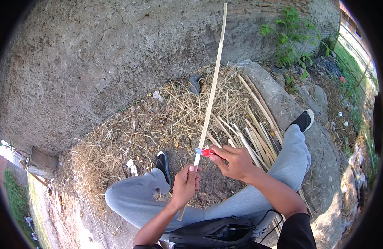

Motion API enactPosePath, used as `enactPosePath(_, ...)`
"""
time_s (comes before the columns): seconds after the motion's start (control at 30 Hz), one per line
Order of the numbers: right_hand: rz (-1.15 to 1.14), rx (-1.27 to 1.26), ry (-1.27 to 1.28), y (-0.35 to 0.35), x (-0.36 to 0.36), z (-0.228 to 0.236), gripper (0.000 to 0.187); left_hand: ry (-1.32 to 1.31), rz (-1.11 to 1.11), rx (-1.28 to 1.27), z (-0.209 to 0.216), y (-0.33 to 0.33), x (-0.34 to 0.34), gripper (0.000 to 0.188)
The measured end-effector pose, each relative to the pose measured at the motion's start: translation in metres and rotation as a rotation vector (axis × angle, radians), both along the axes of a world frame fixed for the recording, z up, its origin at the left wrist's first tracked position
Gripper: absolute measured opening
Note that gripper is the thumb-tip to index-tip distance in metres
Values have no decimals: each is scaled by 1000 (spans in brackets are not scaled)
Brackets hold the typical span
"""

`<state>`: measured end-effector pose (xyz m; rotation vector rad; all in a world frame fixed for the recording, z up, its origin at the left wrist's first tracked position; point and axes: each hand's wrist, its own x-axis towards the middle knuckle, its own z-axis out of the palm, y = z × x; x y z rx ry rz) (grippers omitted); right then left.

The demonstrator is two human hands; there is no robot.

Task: The person uses a utility knife to shave and smooth the surface of a bamboo slat while sitting outdoors.

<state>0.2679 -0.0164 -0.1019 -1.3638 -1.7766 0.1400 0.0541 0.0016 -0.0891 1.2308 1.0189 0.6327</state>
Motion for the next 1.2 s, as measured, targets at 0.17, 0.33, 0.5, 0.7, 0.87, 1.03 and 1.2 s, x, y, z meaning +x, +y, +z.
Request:
enactPosePath(0.17, -14, 158, 42, 1, -2, -3, 30, -14, -29, 33, 2, -3, -2, 32)
enactPosePath(0.33, -51, 167, -128, -3, 3, 5, 30, -102, -104, -104, 12, 1, -10, 31)
enactPosePath(0.5, -81, 192, -116, -5, -1, 5, 30, -186, -113, -258, 16, -1, -12, 31)
enactPosePath(0.7, -99, 187, -140, -6, -3, 4, 30, -156, -74, -232, 15, -6, -12, 32)
enactPosePath(0.87, -101, 173, -126, -4, -4, 0, 30, -174, -75, -237, 15, -7, -12, 31)
enactPosePath(1.03, -99, 166, -132, -6, -3, 3, 29, -149, -65, -217, 17, -9, -12, 31)
enactPosePath(1.2, -92, 204, -122, -4, -2, 3, 28, -129, -66, -138, 19, -13, -11, 32)
